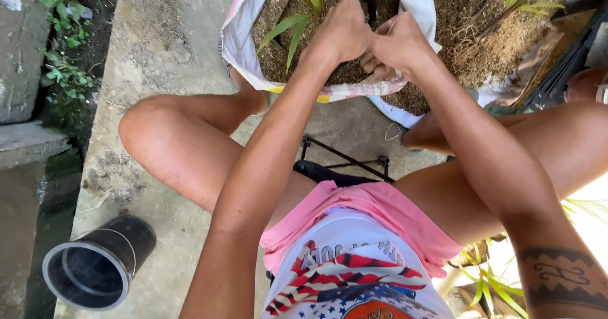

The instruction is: A person is planting a small green plant into a white bag filled with soil, using their hands to firm the substrate around the roots.

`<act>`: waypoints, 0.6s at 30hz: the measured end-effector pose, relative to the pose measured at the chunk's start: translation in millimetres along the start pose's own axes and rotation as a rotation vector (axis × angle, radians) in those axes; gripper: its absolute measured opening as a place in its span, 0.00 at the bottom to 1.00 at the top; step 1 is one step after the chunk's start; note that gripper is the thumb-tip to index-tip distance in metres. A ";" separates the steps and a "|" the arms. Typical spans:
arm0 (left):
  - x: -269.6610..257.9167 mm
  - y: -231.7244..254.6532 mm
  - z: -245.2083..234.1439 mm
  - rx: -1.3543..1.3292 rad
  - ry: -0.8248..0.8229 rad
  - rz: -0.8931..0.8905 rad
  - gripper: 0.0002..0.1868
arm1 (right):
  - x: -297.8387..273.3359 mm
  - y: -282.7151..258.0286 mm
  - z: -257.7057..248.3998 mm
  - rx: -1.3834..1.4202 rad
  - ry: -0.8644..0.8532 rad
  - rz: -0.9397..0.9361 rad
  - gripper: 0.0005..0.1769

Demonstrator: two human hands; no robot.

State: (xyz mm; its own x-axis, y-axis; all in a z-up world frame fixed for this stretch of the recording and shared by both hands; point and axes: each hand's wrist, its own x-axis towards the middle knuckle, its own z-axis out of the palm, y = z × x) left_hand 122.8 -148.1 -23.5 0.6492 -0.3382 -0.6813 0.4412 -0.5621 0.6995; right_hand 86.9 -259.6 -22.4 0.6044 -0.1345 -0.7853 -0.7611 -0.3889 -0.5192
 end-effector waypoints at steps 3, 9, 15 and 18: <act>3.2 5.8 -3.5 0.070 -0.029 -0.051 0.42 | 12.4 1.3 0.0 0.046 -0.037 -0.030 0.09; 0.4 -6.6 2.0 0.100 -0.044 -0.070 0.48 | 20.1 21.4 3.2 0.000 -0.019 -0.161 0.13; -9.5 -17.7 -11.0 0.182 0.005 0.083 0.21 | 9.6 13.8 1.4 0.005 -0.059 -0.095 0.12; -16.1 -17.4 -13.5 0.180 0.004 0.068 0.37 | 12.5 18.9 6.8 0.050 -0.097 -0.088 0.12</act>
State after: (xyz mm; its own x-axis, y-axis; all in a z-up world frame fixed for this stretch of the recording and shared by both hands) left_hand 113.0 -122.7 -21.8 0.6767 -0.3770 -0.6324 0.2786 -0.6640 0.6939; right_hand 78.4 -262.5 -44.3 0.6454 -0.0127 -0.7637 -0.7186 -0.3490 -0.6015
